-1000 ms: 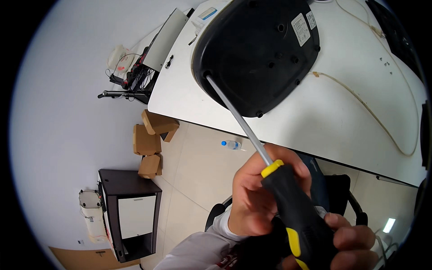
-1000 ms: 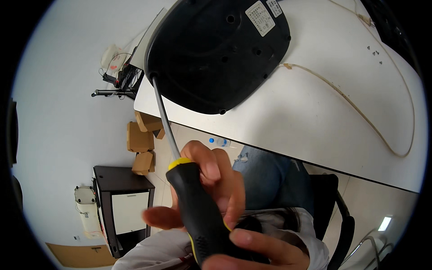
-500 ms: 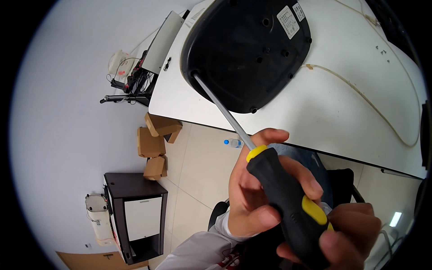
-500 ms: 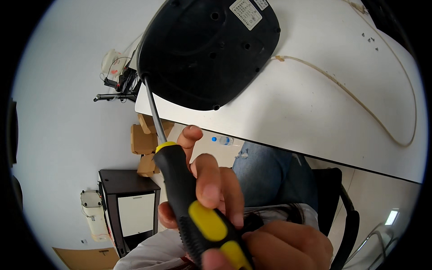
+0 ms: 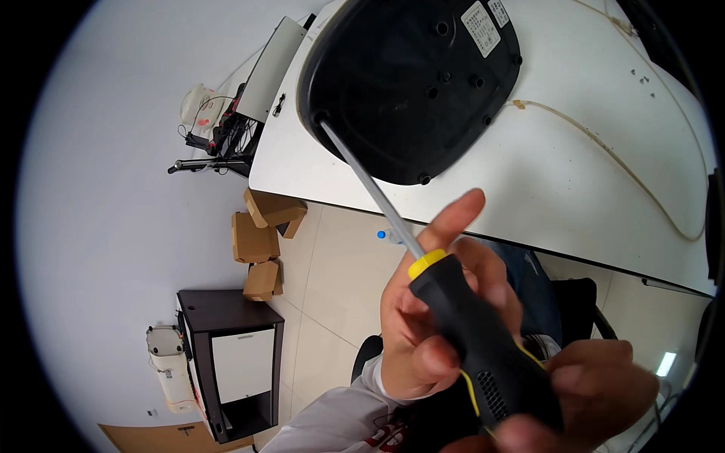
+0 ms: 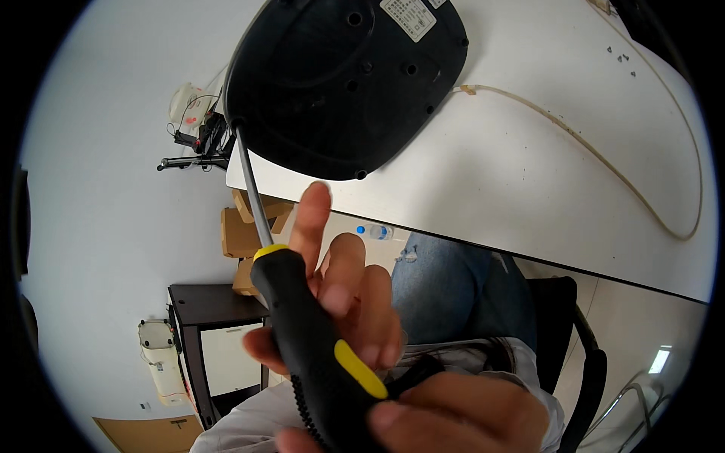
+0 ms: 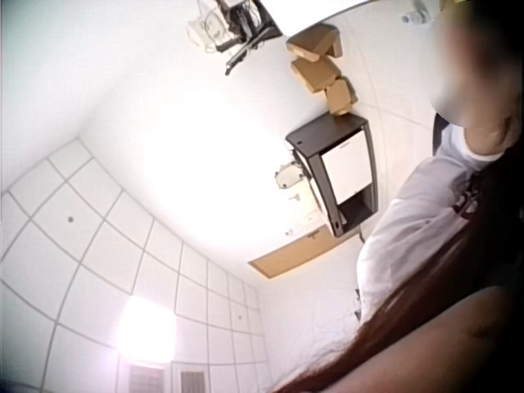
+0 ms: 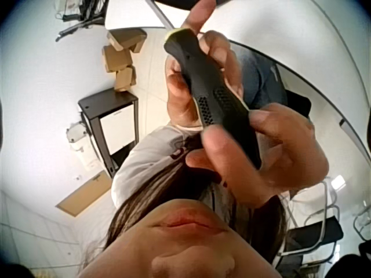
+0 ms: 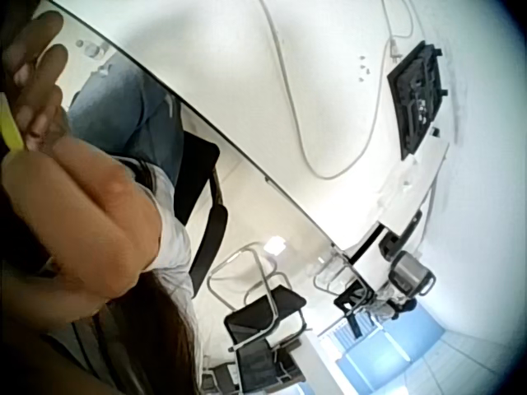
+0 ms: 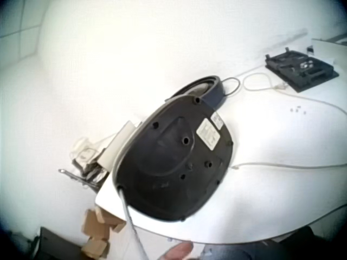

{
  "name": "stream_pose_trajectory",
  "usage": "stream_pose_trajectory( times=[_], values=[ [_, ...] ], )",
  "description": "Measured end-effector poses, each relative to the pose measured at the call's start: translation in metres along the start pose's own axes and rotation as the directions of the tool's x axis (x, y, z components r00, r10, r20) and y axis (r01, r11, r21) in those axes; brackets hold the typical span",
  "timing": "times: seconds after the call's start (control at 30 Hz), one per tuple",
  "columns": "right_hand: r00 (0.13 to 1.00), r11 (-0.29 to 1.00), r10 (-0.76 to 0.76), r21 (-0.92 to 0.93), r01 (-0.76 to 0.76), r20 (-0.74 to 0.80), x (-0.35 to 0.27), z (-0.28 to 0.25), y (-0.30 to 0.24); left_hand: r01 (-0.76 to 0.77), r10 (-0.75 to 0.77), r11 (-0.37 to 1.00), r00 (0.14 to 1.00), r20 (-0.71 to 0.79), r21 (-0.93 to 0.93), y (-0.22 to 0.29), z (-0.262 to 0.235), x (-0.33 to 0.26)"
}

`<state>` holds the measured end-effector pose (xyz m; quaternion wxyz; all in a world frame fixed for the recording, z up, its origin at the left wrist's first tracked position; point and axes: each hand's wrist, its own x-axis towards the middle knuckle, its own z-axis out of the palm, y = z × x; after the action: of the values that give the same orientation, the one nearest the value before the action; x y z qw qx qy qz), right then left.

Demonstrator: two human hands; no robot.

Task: The person assembles a white pedestal fan on a white table. They attach the fan head to the stand and then secure the base using a screwdriver to tighten multiple screws on the underside.

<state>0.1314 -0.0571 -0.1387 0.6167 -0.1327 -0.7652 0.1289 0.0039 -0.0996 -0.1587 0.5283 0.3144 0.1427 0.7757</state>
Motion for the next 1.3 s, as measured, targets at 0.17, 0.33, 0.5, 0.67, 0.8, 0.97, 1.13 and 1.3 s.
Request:
stream_pose_trajectory(
  times=[0.17, 0.33, 0.5, 0.67, 0.8, 0.97, 1.13, 1.3],
  values=[
    [0.994, 0.999, 0.028, -0.048, -0.023, 0.106, -0.007, -0.019, 0.007, 0.057, -0.058, 0.998, 0.996, -0.069, -0.019, -0.001, 0.010, 0.002],
    [0.971, 0.999, -0.039, -0.003, 0.041, 0.234, -0.011, -0.030, 0.014, 0.094, -0.093, 0.995, 0.990, -0.104, 0.008, 0.005, 0.015, 0.000],
    [0.993, 0.996, -0.053, 0.074, 0.045, 0.104, -0.015, -0.016, 0.011, 0.053, -0.057, 0.997, 0.996, -0.067, -0.056, 0.000, 0.014, 0.000],
    [0.979, 0.999, 0.024, 0.021, -0.029, 0.202, -0.004, -0.019, -0.001, -0.009, 0.010, 0.999, 1.000, 0.015, -0.048, -0.005, 0.000, 0.000],
    [0.992, 0.996, 0.010, -0.086, 0.001, 0.126, -0.009, -0.018, 0.004, 0.021, -0.022, 0.999, 1.000, -0.009, -0.027, -0.004, 0.005, 0.000],
    [0.904, 0.922, 0.386, -0.090, -0.376, 0.182, -0.018, -0.030, -0.018, 0.081, -0.084, 0.992, 0.996, -0.031, -0.099, -0.006, 0.012, -0.002],
    [0.729, 0.771, 0.628, -0.090, -0.631, 0.271, -0.001, -0.033, -0.038, 0.138, -0.139, 0.989, 0.990, -0.015, -0.053, -0.005, 0.011, 0.000],
    [0.797, 0.810, 0.572, 0.025, -0.587, 0.194, -0.004, -0.023, -0.032, 0.176, -0.154, 0.975, 0.976, -0.152, 0.138, -0.006, 0.022, -0.005]
  ],
)
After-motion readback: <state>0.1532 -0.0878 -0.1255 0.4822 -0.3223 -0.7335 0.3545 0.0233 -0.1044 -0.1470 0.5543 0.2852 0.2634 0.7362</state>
